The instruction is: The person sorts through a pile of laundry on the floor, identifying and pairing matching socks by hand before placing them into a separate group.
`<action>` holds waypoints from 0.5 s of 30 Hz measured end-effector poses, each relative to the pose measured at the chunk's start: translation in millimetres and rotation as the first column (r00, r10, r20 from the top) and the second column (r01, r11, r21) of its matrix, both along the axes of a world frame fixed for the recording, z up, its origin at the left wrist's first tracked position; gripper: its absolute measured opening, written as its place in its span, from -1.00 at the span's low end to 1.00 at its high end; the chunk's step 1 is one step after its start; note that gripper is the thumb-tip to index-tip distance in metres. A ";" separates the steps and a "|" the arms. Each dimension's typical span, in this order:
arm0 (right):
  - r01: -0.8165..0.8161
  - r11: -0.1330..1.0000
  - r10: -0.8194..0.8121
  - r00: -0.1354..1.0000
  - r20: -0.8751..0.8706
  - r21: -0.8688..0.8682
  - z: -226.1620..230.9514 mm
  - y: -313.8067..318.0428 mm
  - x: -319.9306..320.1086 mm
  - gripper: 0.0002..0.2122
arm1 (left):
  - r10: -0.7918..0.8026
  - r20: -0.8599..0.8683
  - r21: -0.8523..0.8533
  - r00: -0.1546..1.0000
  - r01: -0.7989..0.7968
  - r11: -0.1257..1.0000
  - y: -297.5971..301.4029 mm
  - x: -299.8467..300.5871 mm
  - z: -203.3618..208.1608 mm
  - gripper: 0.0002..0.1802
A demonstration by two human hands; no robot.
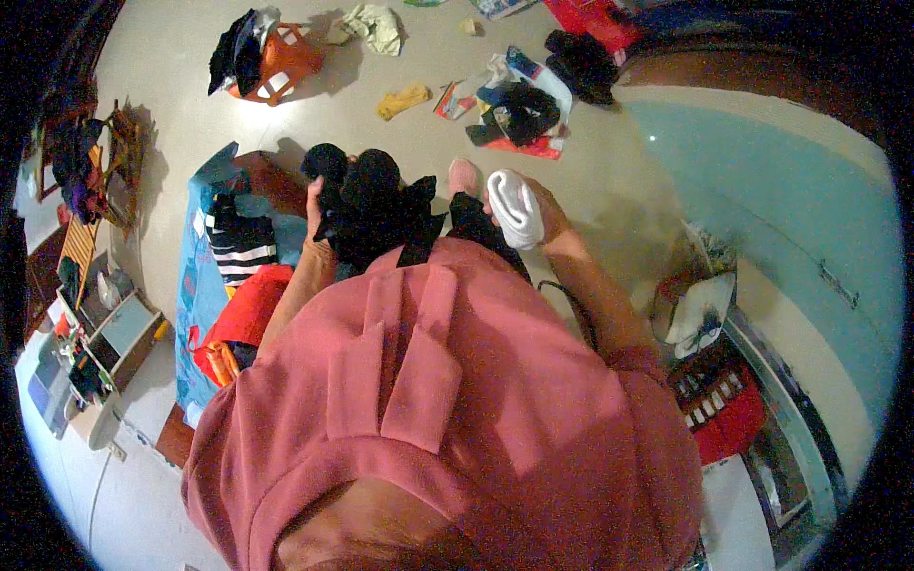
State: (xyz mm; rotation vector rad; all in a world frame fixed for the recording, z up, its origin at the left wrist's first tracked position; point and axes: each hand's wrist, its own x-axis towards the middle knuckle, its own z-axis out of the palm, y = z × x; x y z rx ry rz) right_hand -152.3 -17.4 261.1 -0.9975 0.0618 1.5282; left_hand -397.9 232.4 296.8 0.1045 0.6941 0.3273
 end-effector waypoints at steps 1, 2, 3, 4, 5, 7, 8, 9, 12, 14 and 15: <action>-0.012 0.999 0.014 0.999 0.045 -0.044 -1.1 -7.4 6.4 -0.63 | -0.013 0.013 -0.059 1.000 0.014 0.998 -6.4 5.8 -1.9 -0.35; 0.035 0.997 -0.036 0.999 -0.010 -0.069 -3.0 -13.0 13.1 -0.64 | -0.029 0.001 -0.037 1.000 0.029 0.999 -11.0 9.8 -3.9 -0.35; 0.079 0.992 -0.086 0.994 -0.063 -0.097 -4.9 -17.2 19.2 -0.65 | -0.044 -0.011 -0.015 0.999 0.044 0.999 -14.4 12.8 -6.4 -0.35; 0.125 0.983 -0.141 0.983 -0.120 -0.137 -4.9 -22.7 21.0 -0.66 | -0.062 -0.030 -0.004 0.998 0.062 0.998 -19.8 13.3 -11.5 -0.35; 0.128 0.981 -0.143 0.985 -0.100 -0.146 -12.8 -27.2 26.0 -0.65 | -0.054 0.010 0.004 0.998 0.054 0.999 -22.7 14.5 -17.0 -0.35; 0.136 0.976 -0.148 0.987 -0.062 -0.173 -39.3 -39.4 38.5 -0.62 | 0.000 -0.014 -0.043 1.000 -0.001 0.999 -25.0 15.8 -23.1 -0.35; 0.157 0.976 -0.168 0.983 -0.068 -0.150 -49.3 -44.8 41.1 -0.61 | 0.031 -0.035 -0.070 0.999 -0.033 0.997 -25.6 14.1 -26.5 -0.35; 0.178 0.976 -0.188 0.979 -0.073 -0.127 -59.0 -49.2 43.6 -0.60 | 0.044 -0.066 -0.088 0.997 -0.050 0.995 -25.4 10.4 -32.0 -0.35; 0.157 0.970 -0.153 0.988 0.034 -0.185 -74.8 -34.1 44.4 -0.62 | 0.076 -0.165 -0.152 0.983 -0.101 0.983 -15.3 -8.8 -61.1 -0.36; 0.173 0.947 -0.173 0.985 0.025 -0.272 -120.3 -26.3 49.6 -0.64 | 0.063 -0.232 -0.214 0.971 -0.114 0.970 -1.4 -16.5 -86.6 -0.37; 0.161 0.953 -0.180 0.982 -0.055 -0.257 -140.7 -16.1 51.7 -0.68 | 0.024 -0.248 -0.205 0.968 -0.077 0.976 3.3 -20.3 -97.4 -0.37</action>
